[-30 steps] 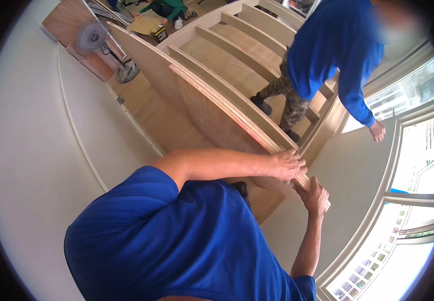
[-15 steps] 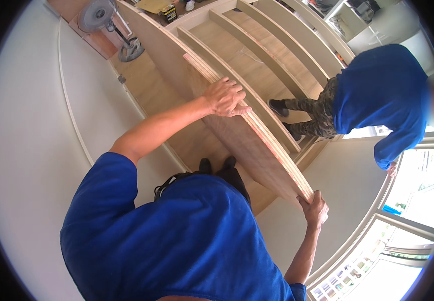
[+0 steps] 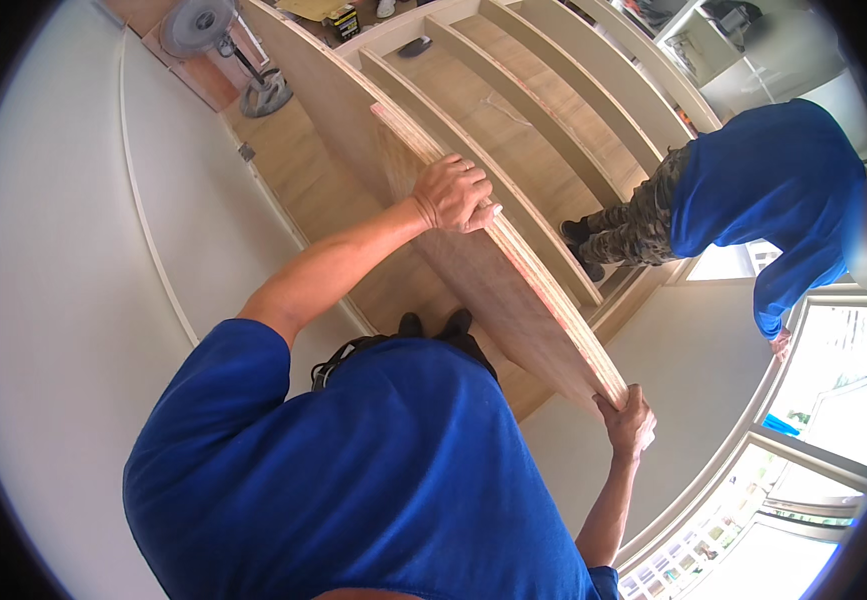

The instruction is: The person lifts and positions a large wooden panel into a partially built cabinet frame. They align the panel with the frame and use a cordless drill to fasten it with screws. Other workers are visible in the background assisting with the assembly.

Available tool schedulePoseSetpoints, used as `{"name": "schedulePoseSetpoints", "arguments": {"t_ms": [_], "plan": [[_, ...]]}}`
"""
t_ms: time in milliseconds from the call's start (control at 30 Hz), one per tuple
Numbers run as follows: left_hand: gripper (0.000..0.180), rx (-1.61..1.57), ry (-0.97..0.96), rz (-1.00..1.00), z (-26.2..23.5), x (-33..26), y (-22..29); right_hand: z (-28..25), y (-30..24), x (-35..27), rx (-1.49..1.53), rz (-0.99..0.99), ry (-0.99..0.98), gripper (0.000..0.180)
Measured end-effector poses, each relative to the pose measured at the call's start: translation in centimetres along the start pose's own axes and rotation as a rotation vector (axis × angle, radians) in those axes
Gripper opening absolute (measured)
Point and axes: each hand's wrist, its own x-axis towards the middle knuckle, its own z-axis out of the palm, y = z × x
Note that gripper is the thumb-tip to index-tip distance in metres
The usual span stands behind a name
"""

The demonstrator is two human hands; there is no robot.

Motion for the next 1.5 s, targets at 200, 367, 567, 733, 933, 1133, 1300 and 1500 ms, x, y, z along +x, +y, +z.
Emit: {"name": "schedulePoseSetpoints", "arguments": {"t_ms": [200,367,567,733,933,1133,1300,1500], "plan": [[0.039,-0.025,-0.03,-0.03,-1.0,-0.1,0.4,0.0,0.0,0.1,-0.044,0.023,-0.017,0.063],[0.038,0.006,0.009,0.009,-0.5,0.0,0.7,0.9,0.8,-0.4,-0.018,0.006,0.091,0.066],[0.037,-0.014,-0.009,0.002,-1.0,0.6,-0.2,2.1,1.4,0.2,0.062,-0.042,0.102,0.069],[0.036,-0.032,-0.011,-0.007,-1.2,0.6,0.0,1.5,0.9,-0.1,0.076,-0.013,0.075,0.067],[0.038,-0.016,-0.016,-0.008,-0.4,0.3,-0.1,-0.4,-1.8,1.2,0.139,-0.109,-0.033,0.071],[0.038,0.011,-0.049,-0.028,-0.1,-0.1,-0.4,-0.3,-19.9,9.2,0.215,-0.475,-0.057,0.078],[0.04,0.001,-0.007,-0.002,0.0,0.1,-0.7,0.1,-30.1,14.7,0.078,-0.68,-0.075,0.063],[0.042,-0.034,-0.035,-0.043,0.0,-0.3,0.0,0.7,-29.6,14.9,0.105,-0.756,-0.042,0.056]]}}
